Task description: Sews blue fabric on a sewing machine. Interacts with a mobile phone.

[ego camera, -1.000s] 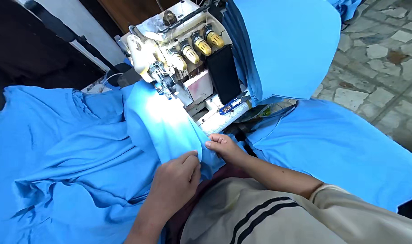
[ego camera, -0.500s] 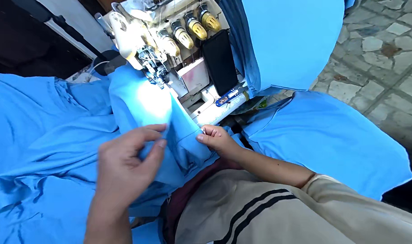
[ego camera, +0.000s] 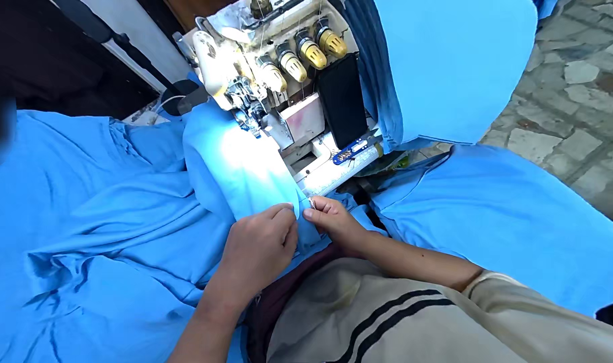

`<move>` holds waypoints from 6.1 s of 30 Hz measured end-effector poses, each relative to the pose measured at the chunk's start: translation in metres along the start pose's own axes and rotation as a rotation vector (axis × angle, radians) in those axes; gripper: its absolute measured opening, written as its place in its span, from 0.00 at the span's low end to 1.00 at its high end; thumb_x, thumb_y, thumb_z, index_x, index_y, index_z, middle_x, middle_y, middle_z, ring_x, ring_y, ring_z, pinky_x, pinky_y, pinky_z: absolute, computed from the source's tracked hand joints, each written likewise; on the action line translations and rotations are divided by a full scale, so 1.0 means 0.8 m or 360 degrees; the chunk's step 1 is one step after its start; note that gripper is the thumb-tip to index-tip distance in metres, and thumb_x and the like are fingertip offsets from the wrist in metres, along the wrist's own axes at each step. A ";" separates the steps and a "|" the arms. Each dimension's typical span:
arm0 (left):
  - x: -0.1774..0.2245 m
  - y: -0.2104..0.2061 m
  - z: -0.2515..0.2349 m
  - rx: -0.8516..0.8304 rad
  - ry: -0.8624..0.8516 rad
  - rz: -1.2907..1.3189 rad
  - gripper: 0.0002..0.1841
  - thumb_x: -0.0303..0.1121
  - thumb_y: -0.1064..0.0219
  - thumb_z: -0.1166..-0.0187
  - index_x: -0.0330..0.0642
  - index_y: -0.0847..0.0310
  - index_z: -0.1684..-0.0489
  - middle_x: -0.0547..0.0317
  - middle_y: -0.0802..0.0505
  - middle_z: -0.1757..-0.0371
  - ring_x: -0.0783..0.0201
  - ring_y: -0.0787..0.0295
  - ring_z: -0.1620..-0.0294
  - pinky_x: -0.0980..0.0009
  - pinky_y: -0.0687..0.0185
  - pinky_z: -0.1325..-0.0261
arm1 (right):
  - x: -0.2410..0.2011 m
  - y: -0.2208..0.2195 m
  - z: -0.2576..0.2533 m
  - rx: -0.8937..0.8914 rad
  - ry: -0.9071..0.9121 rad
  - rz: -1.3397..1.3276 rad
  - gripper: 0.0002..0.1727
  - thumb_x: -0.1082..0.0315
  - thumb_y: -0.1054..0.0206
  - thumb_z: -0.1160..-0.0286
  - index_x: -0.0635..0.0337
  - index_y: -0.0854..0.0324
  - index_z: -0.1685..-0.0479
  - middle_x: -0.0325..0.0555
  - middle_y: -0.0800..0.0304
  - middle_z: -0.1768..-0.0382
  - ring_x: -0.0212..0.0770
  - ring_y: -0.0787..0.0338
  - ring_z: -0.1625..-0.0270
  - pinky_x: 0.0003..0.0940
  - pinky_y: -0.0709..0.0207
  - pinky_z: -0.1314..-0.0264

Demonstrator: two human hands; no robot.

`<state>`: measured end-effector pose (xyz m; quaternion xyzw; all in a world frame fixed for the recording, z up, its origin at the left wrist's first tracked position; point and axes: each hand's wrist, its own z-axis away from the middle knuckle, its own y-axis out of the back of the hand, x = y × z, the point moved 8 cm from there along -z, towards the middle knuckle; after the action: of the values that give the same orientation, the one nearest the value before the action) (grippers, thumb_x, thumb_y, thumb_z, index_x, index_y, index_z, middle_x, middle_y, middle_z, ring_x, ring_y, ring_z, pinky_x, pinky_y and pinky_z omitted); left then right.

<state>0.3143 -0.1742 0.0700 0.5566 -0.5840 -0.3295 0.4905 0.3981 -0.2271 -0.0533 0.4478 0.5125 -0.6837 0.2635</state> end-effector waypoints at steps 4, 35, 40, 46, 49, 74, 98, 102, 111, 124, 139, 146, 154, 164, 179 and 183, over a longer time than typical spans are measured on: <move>-0.007 -0.001 -0.006 -0.0007 0.0012 -0.0037 0.13 0.32 0.41 0.26 0.40 0.12 0.77 0.52 0.02 0.57 0.59 0.02 0.64 0.61 0.14 0.72 | 0.003 0.001 -0.011 0.0023 0.0027 -0.0017 0.10 0.70 0.45 0.16 0.55 0.24 0.68 0.31 0.17 0.75 0.23 0.17 0.70 0.21 0.23 0.63; -0.034 0.005 -0.052 -0.0132 0.0119 -0.0124 0.10 0.28 0.38 0.25 0.34 0.12 0.72 0.43 0.04 0.56 0.47 0.04 0.62 0.47 0.16 0.66 | -0.025 -0.015 -0.025 0.0034 0.0175 0.0180 0.06 0.71 0.41 0.15 0.60 0.25 0.62 0.33 0.22 0.78 0.21 0.23 0.76 0.18 0.28 0.69; -0.033 0.007 -0.064 -0.0113 0.0106 -0.0244 0.10 0.26 0.39 0.25 0.32 0.13 0.72 0.41 0.05 0.61 0.44 0.07 0.68 0.46 0.20 0.72 | -0.029 -0.013 -0.023 0.0048 0.0242 0.0286 0.07 0.72 0.40 0.16 0.63 0.24 0.64 0.31 0.24 0.79 0.19 0.26 0.76 0.16 0.31 0.68; -0.021 0.010 -0.084 -0.0298 0.0312 -0.0418 0.08 0.20 0.40 0.19 0.26 0.16 0.67 0.33 0.09 0.61 0.34 0.09 0.64 0.40 0.23 0.69 | -0.033 -0.015 -0.015 0.0026 0.0227 0.0461 0.07 0.74 0.40 0.17 0.65 0.24 0.64 0.30 0.26 0.81 0.17 0.28 0.76 0.15 0.33 0.68; -0.037 -0.010 -0.080 -0.0067 0.0224 -0.0579 0.08 0.21 0.37 0.24 0.28 0.17 0.74 0.37 0.13 0.71 0.38 0.13 0.76 0.47 0.26 0.81 | -0.027 -0.015 -0.013 0.0004 0.0225 0.0510 0.06 0.73 0.38 0.19 0.65 0.23 0.65 0.27 0.29 0.83 0.16 0.31 0.78 0.14 0.36 0.70; -0.293 0.147 0.155 0.0715 0.1247 -0.0023 0.25 0.38 0.49 0.08 0.19 0.28 0.30 0.31 0.16 0.35 0.54 0.18 0.32 0.57 0.25 0.27 | 0.005 -0.089 0.042 -0.0985 0.0252 0.1084 0.14 0.69 0.37 0.16 0.76 0.16 0.53 0.59 0.11 0.63 0.44 0.12 0.58 0.41 0.21 0.50; -0.269 0.058 0.114 0.0515 0.1323 -0.0429 0.30 0.40 0.38 0.21 0.26 0.27 0.25 0.20 0.37 0.14 0.23 0.41 0.14 0.32 0.47 0.17 | -0.138 0.139 -0.075 0.1306 0.0787 0.1932 0.57 0.59 0.17 0.44 0.62 0.45 0.08 0.71 0.23 0.29 0.70 0.22 0.27 0.60 0.25 0.30; -0.264 0.063 0.115 0.0607 0.1286 -0.0399 0.32 0.40 0.40 0.20 0.22 0.30 0.23 0.19 0.40 0.13 0.23 0.45 0.12 0.37 0.50 0.13 | -0.139 0.141 -0.065 0.1418 0.1083 0.1821 0.55 0.61 0.15 0.48 0.70 0.40 0.14 0.72 0.23 0.29 0.68 0.21 0.28 0.58 0.24 0.28; -0.131 0.097 0.133 0.1255 0.0629 -0.0165 0.23 0.34 0.42 0.15 0.21 0.28 0.31 0.27 0.26 0.23 0.50 0.29 0.23 0.63 0.28 0.28 | -0.152 0.077 0.015 0.0795 0.1724 0.1129 0.57 0.59 0.19 0.38 0.54 0.57 0.09 0.43 0.29 0.19 0.35 0.27 0.18 0.37 0.28 0.18; -0.012 -0.114 0.107 0.0691 0.1061 0.3169 0.32 0.72 0.34 0.35 0.63 0.14 0.39 0.68 0.05 0.45 0.68 0.08 0.40 0.63 0.12 0.36 | -0.047 -0.068 0.061 -0.0178 0.0907 0.1814 0.48 0.47 0.27 0.30 0.71 0.38 0.15 0.68 0.19 0.30 0.57 0.15 0.32 0.50 0.21 0.31; -0.031 -0.100 0.108 0.0471 0.0616 0.3774 0.35 0.65 0.47 0.18 0.52 0.25 0.21 0.44 0.20 0.20 0.42 0.21 0.22 0.44 0.19 0.28 | -0.043 -0.048 0.125 -0.0462 0.1702 0.1791 0.15 0.62 0.44 0.12 0.58 0.14 0.62 0.47 0.07 0.50 0.41 0.15 0.47 0.34 0.28 0.38; -0.030 -0.096 0.105 0.0471 0.0566 0.3774 0.34 0.64 0.43 0.19 0.51 0.25 0.21 0.43 0.20 0.21 0.41 0.22 0.21 0.43 0.22 0.26 | -0.041 -0.051 0.120 -0.0463 0.1719 0.1884 0.16 0.61 0.46 0.12 0.56 0.14 0.62 0.46 0.07 0.48 0.41 0.17 0.48 0.34 0.31 0.39; -0.033 -0.098 0.101 0.0422 0.0558 0.3749 0.34 0.65 0.39 0.22 0.55 0.21 0.24 0.46 0.18 0.21 0.44 0.21 0.22 0.44 0.24 0.23 | -0.048 -0.049 0.119 -0.0402 0.1760 0.1827 0.16 0.60 0.49 0.10 0.57 0.17 0.60 0.48 0.07 0.49 0.42 0.16 0.50 0.34 0.29 0.41; -0.035 -0.098 0.099 0.0426 0.0486 0.3813 0.31 0.60 0.39 0.20 0.52 0.20 0.25 0.46 0.16 0.23 0.45 0.21 0.21 0.43 0.26 0.22 | -0.044 -0.047 0.118 -0.0378 0.1727 0.1762 0.16 0.59 0.49 0.09 0.56 0.18 0.59 0.48 0.07 0.50 0.42 0.16 0.52 0.32 0.28 0.44; -0.038 -0.099 0.103 0.0633 0.0625 0.3752 0.32 0.62 0.35 0.24 0.53 0.18 0.27 0.48 0.14 0.25 0.47 0.19 0.23 0.46 0.23 0.23 | -0.006 -0.011 0.070 -0.0129 0.0177 0.0778 0.16 0.66 0.45 0.13 0.68 0.19 0.40 0.35 0.11 0.55 0.20 0.14 0.59 0.21 0.18 0.53; -0.040 -0.095 0.106 0.0904 0.0600 0.3711 0.28 0.60 0.36 0.22 0.51 0.14 0.33 0.50 0.10 0.30 0.49 0.16 0.26 0.47 0.21 0.25 | 0.014 -0.027 0.067 -0.0160 -0.0249 0.0145 0.13 0.66 0.52 0.10 0.58 0.22 0.45 0.34 0.06 0.60 0.28 0.10 0.71 0.25 0.13 0.64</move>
<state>0.2559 -0.1693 -0.0328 -0.1759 -0.7051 0.5354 0.4304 0.3568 -0.2686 -0.0489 0.4020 0.5031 -0.6772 0.3558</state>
